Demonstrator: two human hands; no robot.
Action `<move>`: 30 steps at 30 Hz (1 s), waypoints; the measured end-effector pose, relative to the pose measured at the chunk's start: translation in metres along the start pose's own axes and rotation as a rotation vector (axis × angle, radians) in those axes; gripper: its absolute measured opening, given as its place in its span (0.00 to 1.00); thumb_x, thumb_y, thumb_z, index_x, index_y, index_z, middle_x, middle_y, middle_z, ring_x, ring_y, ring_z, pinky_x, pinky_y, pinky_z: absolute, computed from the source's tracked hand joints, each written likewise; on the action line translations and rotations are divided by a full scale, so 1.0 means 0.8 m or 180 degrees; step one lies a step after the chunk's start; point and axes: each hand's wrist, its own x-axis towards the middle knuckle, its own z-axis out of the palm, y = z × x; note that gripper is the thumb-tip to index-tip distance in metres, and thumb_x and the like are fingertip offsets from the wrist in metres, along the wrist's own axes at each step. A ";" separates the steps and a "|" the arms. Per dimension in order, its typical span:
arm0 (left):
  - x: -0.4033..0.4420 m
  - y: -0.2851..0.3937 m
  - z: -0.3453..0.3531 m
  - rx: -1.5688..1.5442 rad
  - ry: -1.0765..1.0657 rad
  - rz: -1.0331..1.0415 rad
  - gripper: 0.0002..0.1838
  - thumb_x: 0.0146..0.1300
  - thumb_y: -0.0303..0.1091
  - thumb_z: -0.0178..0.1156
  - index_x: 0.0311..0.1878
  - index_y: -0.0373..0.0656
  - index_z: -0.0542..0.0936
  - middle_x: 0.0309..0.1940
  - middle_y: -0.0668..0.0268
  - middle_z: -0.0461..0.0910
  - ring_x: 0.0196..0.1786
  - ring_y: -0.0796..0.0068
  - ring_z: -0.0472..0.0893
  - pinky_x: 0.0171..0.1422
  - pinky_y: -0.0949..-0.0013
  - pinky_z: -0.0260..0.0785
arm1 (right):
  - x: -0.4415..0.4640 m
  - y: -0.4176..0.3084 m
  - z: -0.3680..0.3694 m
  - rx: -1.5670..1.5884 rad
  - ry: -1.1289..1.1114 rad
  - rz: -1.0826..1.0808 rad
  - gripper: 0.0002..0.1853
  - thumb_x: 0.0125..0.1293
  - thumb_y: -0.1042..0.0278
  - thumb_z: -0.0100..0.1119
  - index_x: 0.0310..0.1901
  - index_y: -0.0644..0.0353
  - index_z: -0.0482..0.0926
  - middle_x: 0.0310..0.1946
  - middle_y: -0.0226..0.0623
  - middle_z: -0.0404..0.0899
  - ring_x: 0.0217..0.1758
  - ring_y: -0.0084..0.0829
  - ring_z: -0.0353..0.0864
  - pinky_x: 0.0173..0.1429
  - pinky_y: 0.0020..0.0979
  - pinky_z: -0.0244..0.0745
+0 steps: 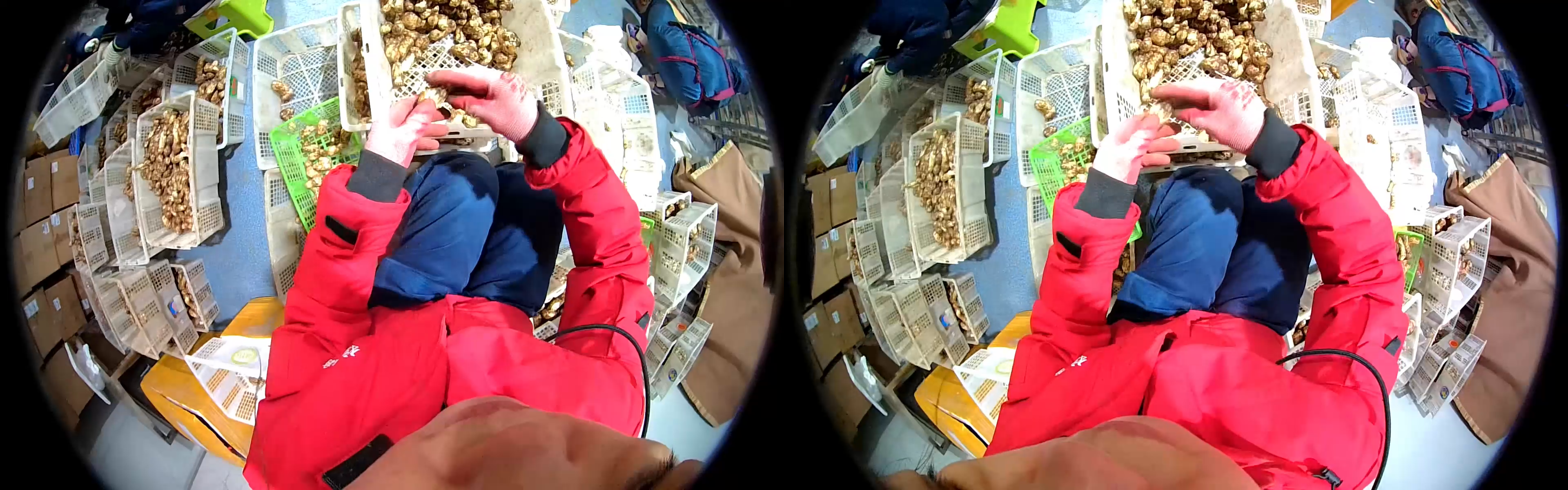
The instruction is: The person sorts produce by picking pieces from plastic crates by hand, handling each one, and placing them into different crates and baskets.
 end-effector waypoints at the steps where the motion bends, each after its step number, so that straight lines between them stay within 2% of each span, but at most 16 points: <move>1: -0.007 0.006 0.000 0.0015 -0.0143 -0.0092 0.28 0.57 0.38 0.57 0.57 0.34 0.63 0.47 0.52 0.73 0.39 0.70 0.78 0.38 0.73 0.72 | -0.007 -0.009 0.007 -0.0206 0.0071 -0.0048 0.22 0.57 0.82 0.51 0.55 0.56 0.71 0.46 0.34 0.76 0.46 0.23 0.75 0.51 0.24 0.69; 8: -0.042 -0.005 -0.014 0.0242 0.0508 0.0589 0.24 0.58 0.28 0.53 0.58 0.32 0.62 0.42 0.50 0.76 0.35 0.71 0.78 0.35 0.76 0.70 | -0.022 0.025 -0.040 0.0242 0.0385 0.0707 0.18 0.62 0.69 0.52 0.54 0.58 0.72 0.36 0.31 0.78 0.39 0.18 0.75 0.46 0.22 0.70; 9: -0.048 -0.001 -0.023 0.0154 0.0347 0.0645 0.24 0.58 0.26 0.53 0.58 0.32 0.62 0.42 0.50 0.76 0.34 0.72 0.77 0.35 0.76 0.69 | -0.018 0.047 -0.058 0.0377 0.0519 0.0739 0.17 0.62 0.68 0.51 0.54 0.58 0.72 0.35 0.30 0.78 0.36 0.16 0.75 0.42 0.21 0.71; 10: -0.055 0.003 -0.033 0.0055 0.0170 0.0694 0.24 0.57 0.25 0.53 0.58 0.32 0.62 0.42 0.50 0.76 0.33 0.73 0.77 0.35 0.76 0.69 | -0.010 0.074 -0.085 -0.0362 0.0494 0.0833 0.18 0.62 0.68 0.50 0.54 0.57 0.72 0.34 0.29 0.78 0.33 0.16 0.74 0.37 0.19 0.70; 11: -0.067 -0.002 -0.040 0.0216 0.0634 0.0770 0.25 0.57 0.25 0.53 0.58 0.32 0.61 0.41 0.49 0.76 0.33 0.73 0.76 0.36 0.76 0.69 | -0.003 0.090 -0.099 -0.0044 0.0710 0.0986 0.18 0.62 0.67 0.50 0.54 0.58 0.72 0.33 0.29 0.79 0.30 0.16 0.74 0.33 0.19 0.69; 12: -0.078 -0.004 -0.046 0.0005 0.1018 0.0754 0.24 0.55 0.19 0.52 0.57 0.31 0.62 0.37 0.52 0.75 0.30 0.76 0.74 0.32 0.79 0.65 | 0.012 0.128 -0.120 -0.0590 0.0835 0.0995 0.17 0.61 0.66 0.50 0.52 0.59 0.73 0.33 0.29 0.78 0.30 0.14 0.73 0.34 0.18 0.69; 13: -0.089 -0.011 -0.063 -0.0093 0.1327 0.0744 0.26 0.55 0.19 0.52 0.59 0.32 0.60 0.37 0.53 0.74 0.29 0.76 0.73 0.32 0.79 0.65 | 0.028 0.192 -0.144 -0.1604 0.0829 0.1160 0.18 0.61 0.61 0.50 0.51 0.57 0.74 0.36 0.32 0.80 0.32 0.20 0.77 0.38 0.23 0.72; 14: -0.096 -0.032 -0.108 -0.0119 0.1133 0.0695 0.23 0.57 0.23 0.53 0.57 0.33 0.61 0.38 0.52 0.74 0.29 0.74 0.73 0.31 0.78 0.66 | 0.045 0.184 -0.149 -0.2399 0.0715 0.1459 0.19 0.59 0.54 0.50 0.50 0.53 0.76 0.40 0.35 0.80 0.37 0.31 0.80 0.44 0.29 0.73; 17: -0.116 -0.044 -0.160 -0.0089 0.1207 0.0222 0.16 0.61 0.32 0.50 0.50 0.34 0.65 0.39 0.56 0.74 0.28 0.79 0.71 0.30 0.78 0.63 | 0.102 0.230 -0.140 -0.2952 0.0423 0.1721 0.24 0.57 0.47 0.52 0.52 0.50 0.73 0.47 0.40 0.76 0.49 0.39 0.76 0.54 0.34 0.69; 19: -0.122 -0.051 -0.166 0.0120 0.1495 0.0349 0.19 0.61 0.33 0.52 0.53 0.34 0.64 0.37 0.58 0.75 0.28 0.80 0.73 0.32 0.78 0.65 | 0.131 0.250 -0.112 -0.3033 0.0548 0.1866 0.28 0.56 0.45 0.53 0.55 0.51 0.70 0.50 0.42 0.73 0.54 0.40 0.72 0.59 0.35 0.65; 23: -0.102 -0.045 -0.165 -0.0001 0.1591 0.0603 0.21 0.62 0.33 0.52 0.56 0.35 0.65 0.36 0.59 0.76 0.29 0.79 0.74 0.34 0.78 0.67 | 0.156 0.264 -0.081 -0.3284 0.0757 0.2310 0.26 0.56 0.48 0.54 0.55 0.49 0.70 0.48 0.41 0.75 0.52 0.40 0.74 0.55 0.36 0.69; 24: -0.100 -0.040 -0.166 0.0007 0.1526 0.0536 0.21 0.62 0.32 0.52 0.56 0.34 0.65 0.39 0.56 0.76 0.34 0.76 0.76 0.36 0.76 0.69 | 0.156 0.268 -0.084 -0.3218 0.0773 0.2144 0.23 0.57 0.49 0.53 0.53 0.48 0.72 0.46 0.41 0.76 0.52 0.41 0.74 0.56 0.38 0.68; 26: -0.095 -0.032 -0.162 0.0118 0.1046 0.0764 0.19 0.62 0.34 0.52 0.53 0.33 0.67 0.29 0.65 0.72 0.26 0.82 0.68 0.30 0.78 0.58 | 0.150 0.272 -0.090 -0.3058 0.1098 0.1808 0.22 0.56 0.52 0.56 0.52 0.51 0.73 0.43 0.39 0.78 0.47 0.34 0.77 0.51 0.35 0.72; 28: -0.095 -0.028 -0.150 0.0127 0.1251 0.0795 0.20 0.61 0.31 0.51 0.54 0.32 0.66 0.32 0.61 0.74 0.28 0.78 0.71 0.33 0.77 0.64 | 0.142 0.267 -0.097 -0.1351 0.1306 0.1444 0.20 0.57 0.54 0.57 0.49 0.55 0.75 0.34 0.37 0.81 0.39 0.31 0.80 0.45 0.30 0.74; 29: -0.098 -0.026 -0.147 0.0148 0.1352 0.0810 0.20 0.61 0.30 0.51 0.55 0.32 0.65 0.33 0.59 0.75 0.29 0.77 0.73 0.34 0.76 0.66 | 0.131 0.263 -0.094 0.0669 0.1446 0.1204 0.16 0.56 0.63 0.59 0.47 0.57 0.77 0.24 0.31 0.79 0.30 0.20 0.78 0.37 0.22 0.73; 30: -0.101 -0.031 -0.157 0.0303 0.1284 0.0764 0.22 0.60 0.27 0.50 0.57 0.31 0.63 0.40 0.51 0.76 0.34 0.70 0.78 0.39 0.73 0.71 | 0.119 0.236 -0.090 0.1128 0.1459 0.1065 0.15 0.57 0.70 0.59 0.47 0.60 0.76 0.25 0.28 0.77 0.28 0.14 0.74 0.32 0.17 0.70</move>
